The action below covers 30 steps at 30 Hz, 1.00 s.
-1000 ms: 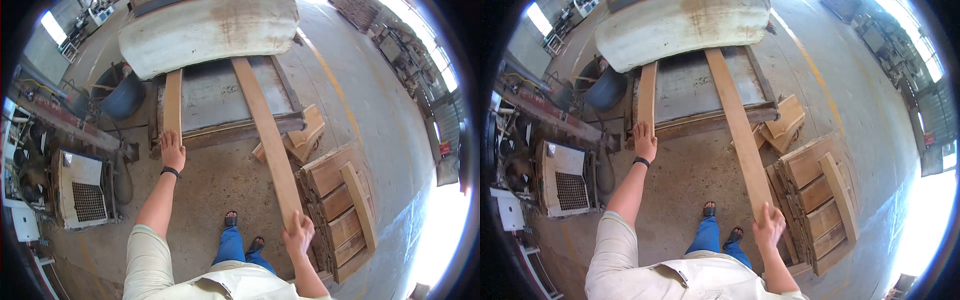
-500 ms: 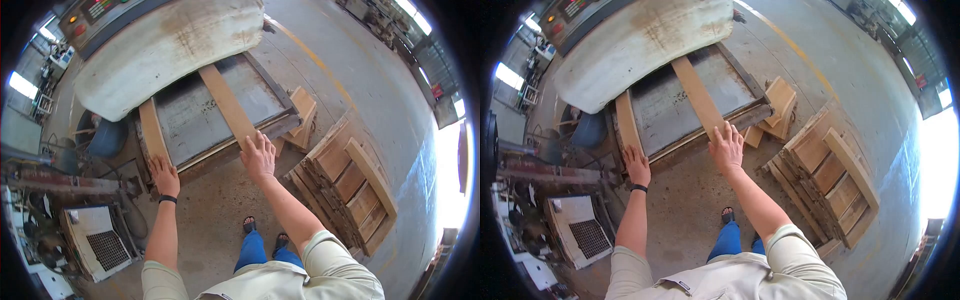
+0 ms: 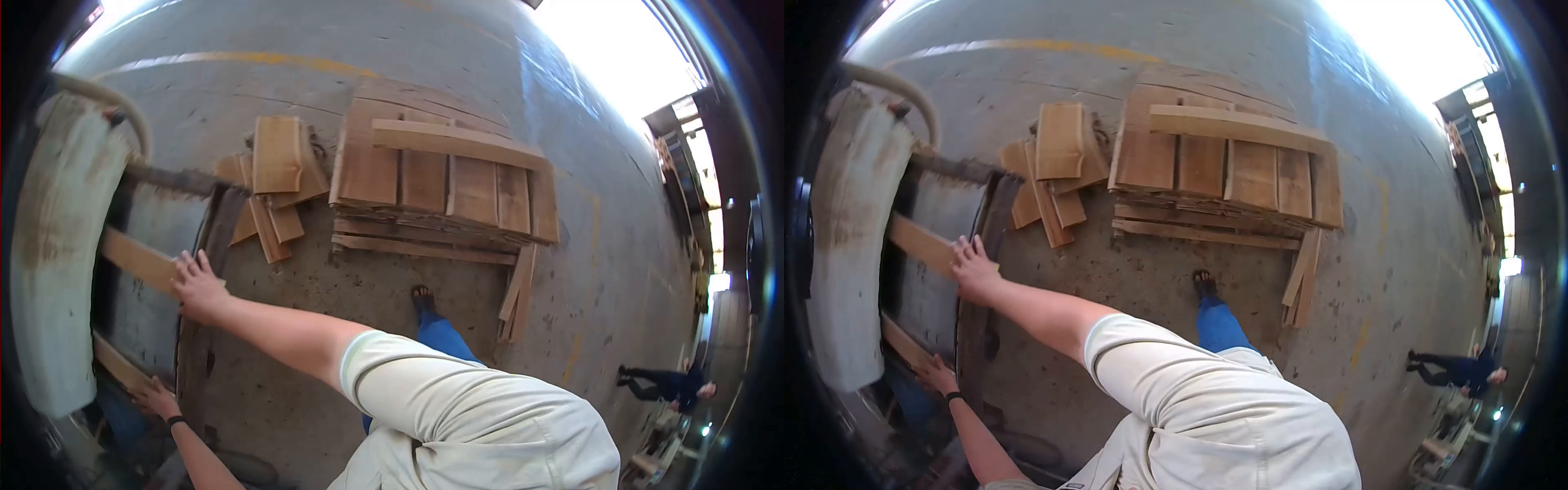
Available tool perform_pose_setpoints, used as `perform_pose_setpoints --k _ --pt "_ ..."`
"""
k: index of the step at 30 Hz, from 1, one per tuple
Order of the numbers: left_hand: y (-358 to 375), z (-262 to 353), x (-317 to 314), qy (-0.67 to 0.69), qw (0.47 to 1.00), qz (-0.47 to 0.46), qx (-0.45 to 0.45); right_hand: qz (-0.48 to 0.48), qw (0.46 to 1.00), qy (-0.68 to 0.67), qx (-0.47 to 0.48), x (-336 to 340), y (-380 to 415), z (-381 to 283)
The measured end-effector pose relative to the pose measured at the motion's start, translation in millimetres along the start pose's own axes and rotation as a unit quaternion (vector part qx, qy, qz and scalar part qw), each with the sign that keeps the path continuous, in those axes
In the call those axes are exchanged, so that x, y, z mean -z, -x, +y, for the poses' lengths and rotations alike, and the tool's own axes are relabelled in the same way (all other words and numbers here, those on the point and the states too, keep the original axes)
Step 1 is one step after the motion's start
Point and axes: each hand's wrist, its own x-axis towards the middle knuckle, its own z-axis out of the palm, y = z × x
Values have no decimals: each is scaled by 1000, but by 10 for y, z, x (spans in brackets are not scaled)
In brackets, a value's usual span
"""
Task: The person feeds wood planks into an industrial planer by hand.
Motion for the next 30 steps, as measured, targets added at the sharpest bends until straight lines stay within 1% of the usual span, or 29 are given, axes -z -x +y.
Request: perform_pose_setpoints --k 1,2,4,5,6,7,8,9,10,11,12,13,14,15,17,19,20,21,23,24,25,26,27,28,29,30 --pt "92 175 180 -14 999 16 27 -16 999 -28 2 128 4 32" --pt "198 301 268 45 997 55 -42 16 997 -71 11 318 79 161" --pt "437 573 451 165 962 134 -171 82 984 -155 42 840 354 561" --pt "695 868 629 234 937 122 -229 87 985 -150 18 1161 574 855" --pt "1042 1202 833 299 904 107 -286 89 989 -121 14 1453 839 1272" --pt "1392 1498 975 296 902 56 -310 72 991 -110 -4 1760 1102 1747" --pt "1729 1788 1079 292 897 7 -332 39 997 -65 -34 2131 1372 2249" --pt "2094 2017 1060 342 884 -71 -311 20 997 -8 -78 2320 1680 2828" --pt "2463 2185 929 387 864 -149 -285 -9 992 10 -126 2676 1938 3335" --pt "2785 2251 729 343 868 -174 -315 -29 983 98 -155 2936 2188 3891" --pt "3127 2273 466 367 853 -256 -269 -104 963 124 -216 3285 2357 4407" --pt "3486 2324 276 363 844 -319 -233 -136 937 191 -259 3514 2544 4979" --pt "3817 2596 486 366 843 -342 -195 -168 904 255 -300 3729 2700 5516" --pt "4107 2633 391 320 853 -352 -214 -198 881 273 -333 4005 2748 5945" --pt "4585 2800 358 245 844 -442 -181 -242 836 321 -374 4517 2722 6769" --pt "5004 2957 184 307 848 -345 -258 -270 800 358 -399 4836 2670 7455" --pt "5142 3130 167 335 845 -294 -294 -283 785 367 -411 4942 2646 7764" --pt "5234 3254 163 343 835 -317 -291 -290 780 363 -418 5010 2653 8068" --pt "5338 3556 242 360 814 -358 -283 -319 778 351 -412 5144 2617 8428" --pt "5339 3682 244 362 794 -444 -204 -334 776 345 -409 5185 2619 8581" --pt "5297 3765 227 361 763 -523 -120 -316 804 321 -387 5170 2703 8784" --pt "5260 3840 276 355 721 -594 -35 -314 816 301 -381 5193 2703 8819" --pt "5230 3896 335 359 719 -595 -23 -313 827 279 -375 5238 2699 8824" --pt "5142 4108 472 364 716 -595 -12 -311 837 260 -369 5289 2681 8798" --pt "5091 4311 542 376 712 -593 -2 -275 849 291 -345 5317 2725 8696" --pt "5061 4402 550 376 718 -586 -6 -262 847 303 -349 5336 2719 8613"
